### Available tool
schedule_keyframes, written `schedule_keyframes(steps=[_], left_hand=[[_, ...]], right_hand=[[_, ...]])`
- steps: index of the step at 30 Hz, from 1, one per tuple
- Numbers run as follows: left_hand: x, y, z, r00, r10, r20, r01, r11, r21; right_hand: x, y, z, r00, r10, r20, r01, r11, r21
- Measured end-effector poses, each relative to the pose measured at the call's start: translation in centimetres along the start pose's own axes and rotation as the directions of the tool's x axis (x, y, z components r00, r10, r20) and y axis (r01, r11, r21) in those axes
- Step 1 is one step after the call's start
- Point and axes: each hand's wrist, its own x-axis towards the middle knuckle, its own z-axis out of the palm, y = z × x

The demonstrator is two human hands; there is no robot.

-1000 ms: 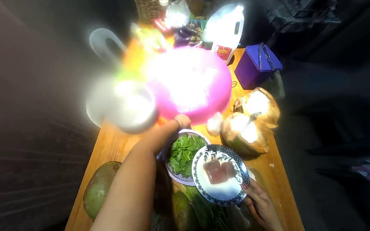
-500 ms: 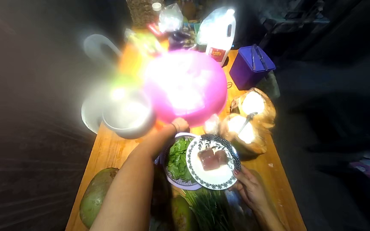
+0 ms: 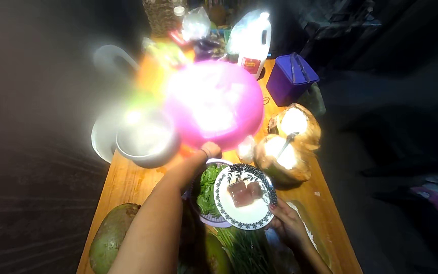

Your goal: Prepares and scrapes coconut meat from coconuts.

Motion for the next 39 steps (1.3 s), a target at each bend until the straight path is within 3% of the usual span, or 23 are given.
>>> schedule_keyframes(steps=[8, 17, 25, 31, 39], left_hand=[[0.0, -0.5, 0.6, 0.998, 0.025, -0.056, -0.024, 1.000, 0.011], [1.1, 1.2, -1.5, 0.994, -0.099, -0.046, 0.096, 0.994, -0.052], [2.3, 1.2, -0.5, 0.991, -0.055, -0.118, 0.057, 0.998, 0.013], [-0.6, 1.7, -2.4, 0.973, -0.071, -0.218, 0.062, 0.997, -0.047], [-4.5, 0.1, -7.5, 0.950, 0.000, -0.311, -0.028, 0.996, -0.086]], right_hand=[[0.2, -0.3, 0.0, 1.000, -0.014, 0.014, 0.014, 0.999, 0.042], [0.1, 0.8, -0.3, 1.000, 0.006, -0.013, -0.006, 1.000, 0.003], [-0.1, 0.1, -0.7, 0.999, -0.002, -0.038, 0.001, 1.000, -0.028], [1.8, -0.1, -0.1, 1.000, -0.003, -0.010, 0.004, 1.000, 0.030], [6.1, -0.5, 3.2, 0.986, -0.029, -0.163, 0.023, 0.999, -0.040]])
